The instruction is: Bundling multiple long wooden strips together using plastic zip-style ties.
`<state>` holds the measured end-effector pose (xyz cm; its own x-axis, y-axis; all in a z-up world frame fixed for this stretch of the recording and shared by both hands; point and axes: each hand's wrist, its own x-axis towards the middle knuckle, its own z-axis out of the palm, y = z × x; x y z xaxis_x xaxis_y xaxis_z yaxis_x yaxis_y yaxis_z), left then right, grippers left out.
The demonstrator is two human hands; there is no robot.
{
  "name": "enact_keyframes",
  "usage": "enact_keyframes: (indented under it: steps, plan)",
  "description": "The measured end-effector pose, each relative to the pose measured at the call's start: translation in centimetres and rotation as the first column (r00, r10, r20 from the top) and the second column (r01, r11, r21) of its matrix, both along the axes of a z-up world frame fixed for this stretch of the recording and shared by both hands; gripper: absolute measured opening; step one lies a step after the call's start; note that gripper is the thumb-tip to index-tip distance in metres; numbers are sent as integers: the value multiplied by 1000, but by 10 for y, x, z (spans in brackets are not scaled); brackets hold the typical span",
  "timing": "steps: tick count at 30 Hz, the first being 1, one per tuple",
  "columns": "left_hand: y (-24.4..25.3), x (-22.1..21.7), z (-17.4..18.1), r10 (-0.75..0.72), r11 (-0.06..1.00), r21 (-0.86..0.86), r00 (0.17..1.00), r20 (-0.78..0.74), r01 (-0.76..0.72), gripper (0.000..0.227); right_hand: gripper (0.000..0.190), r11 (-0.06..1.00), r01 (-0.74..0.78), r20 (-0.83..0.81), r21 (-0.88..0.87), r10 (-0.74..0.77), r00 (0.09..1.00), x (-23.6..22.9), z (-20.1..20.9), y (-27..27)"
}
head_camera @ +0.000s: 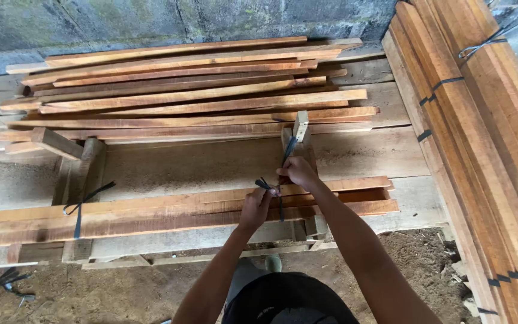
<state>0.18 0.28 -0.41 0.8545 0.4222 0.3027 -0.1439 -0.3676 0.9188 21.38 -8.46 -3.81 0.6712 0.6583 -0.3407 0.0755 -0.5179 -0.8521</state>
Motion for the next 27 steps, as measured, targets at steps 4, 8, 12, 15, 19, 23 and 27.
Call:
enact_keyframes:
  steps: [4, 8, 12, 15, 19, 23, 27]
  plan:
    - [0, 0, 9, 2, 1000, -6, 998, -68, -3, 17, 27, 999, -24, 2, 22, 24, 1000, 2, -2, -2]
    - [-8, 5, 2, 126, 988, -68, 975, -184, -140, 22, 22, 985, 46, -284, 166, 3, 959, -1, 13, -3]
    - [-16, 13, -11, 367, 927, 13, 900, -237, -375, 30, 22, 982, 108, -299, 153, -58, 952, -6, 34, -6]
    - [-22, 17, 12, 355, 915, -129, 915, -191, -382, 32, 18, 972, 104, -386, 213, -14, 922, -6, 40, -8]
    - [-23, 27, 7, 275, 889, -316, 937, -213, -333, 32, 18, 954, 30, -301, 298, 64, 951, -6, 32, -5]
    - [-24, 49, -57, 188, 829, -531, 982, -34, -177, 33, 25, 904, 348, -853, 250, 36, 520, 10, -9, 14]
    - [-28, 39, -13, 80, 683, -729, 997, 23, -38, 36, 38, 805, 583, -880, 109, -195, 434, 49, -126, 47]
